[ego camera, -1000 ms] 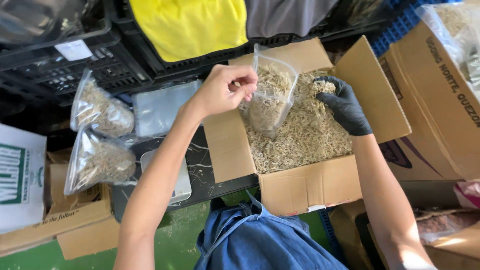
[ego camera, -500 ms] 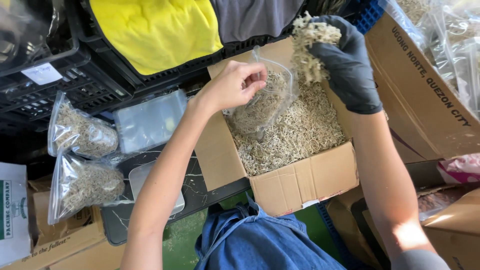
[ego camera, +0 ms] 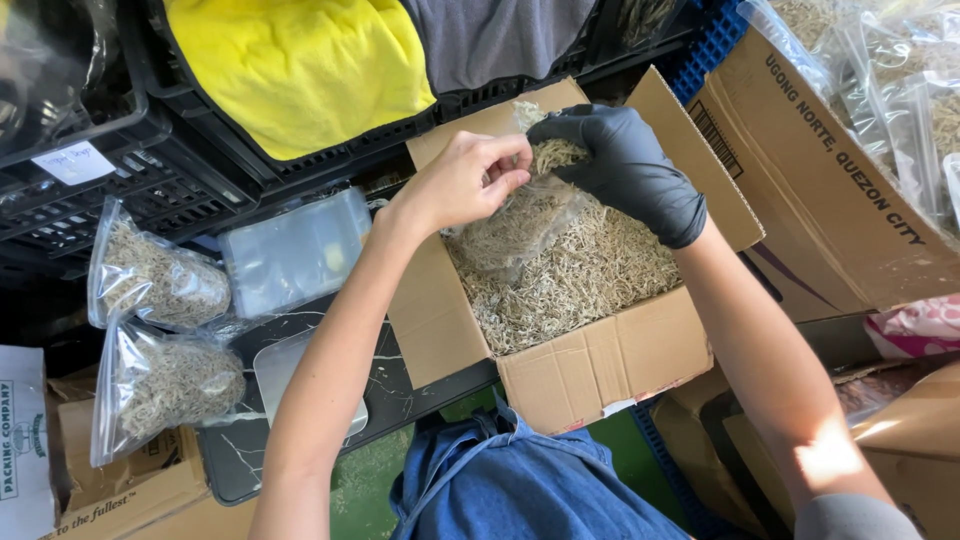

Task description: The person fills small plastic bags with dried shredded material by hand from a cardboard box, weighs each bag on a digital scale, and seals the bags.

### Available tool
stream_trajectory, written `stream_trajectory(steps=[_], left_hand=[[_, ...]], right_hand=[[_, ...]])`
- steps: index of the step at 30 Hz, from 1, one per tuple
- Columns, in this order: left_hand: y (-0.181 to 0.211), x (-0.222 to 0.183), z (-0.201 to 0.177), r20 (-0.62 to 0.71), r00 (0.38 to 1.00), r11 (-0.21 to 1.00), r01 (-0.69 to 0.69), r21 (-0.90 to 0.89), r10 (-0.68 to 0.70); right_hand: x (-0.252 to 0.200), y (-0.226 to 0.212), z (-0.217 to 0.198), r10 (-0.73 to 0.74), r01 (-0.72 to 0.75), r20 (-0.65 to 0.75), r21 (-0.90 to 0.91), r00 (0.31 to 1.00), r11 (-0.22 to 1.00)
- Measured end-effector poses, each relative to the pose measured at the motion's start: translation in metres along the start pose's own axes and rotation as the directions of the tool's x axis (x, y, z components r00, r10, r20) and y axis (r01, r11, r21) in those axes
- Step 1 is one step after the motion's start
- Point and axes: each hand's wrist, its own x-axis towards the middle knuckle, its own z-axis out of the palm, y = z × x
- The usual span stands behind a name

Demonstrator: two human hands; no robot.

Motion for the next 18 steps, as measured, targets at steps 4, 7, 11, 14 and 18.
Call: stream_trajectory(steps=[4,7,11,14,18], left_hand=[[0.0,0.002,0.005,-0.017,0.999,0.999,-0.048,-0.025,0.047],[0.003,0.002,0.006,-0.028,0.997,0.997,-0.074,-0.021,0.073],[0.0,0.002,0.009,-0.031,0.997,0.996,-0.071,-0.046,0.07],[0.001,0.001,0.009,-0.035,0.996,0.995,-0.08,-0.052,0.078],[0.002,0.0,0.009,-0.032,0.997,0.996,-0.069,-0.052,0.067]], right_hand=[[0.019,-0.027,-0.019,0.267,-0.228,0.262,-0.169,0.928,0.959],[0.032,-0.042,-0.04,0.319,-0.267,0.392,-0.183,0.863,0.946],[0.028,-0.013,-0.044,0.121,-0.036,0.338,-0.247,0.933,0.968],[0.026,-0.013,-0.055,0.067,-0.014,0.353,-0.15,0.933,0.989],[0.016,-0.023,-0.072,0.156,-0.112,0.318,-0.152,0.935,0.982]])
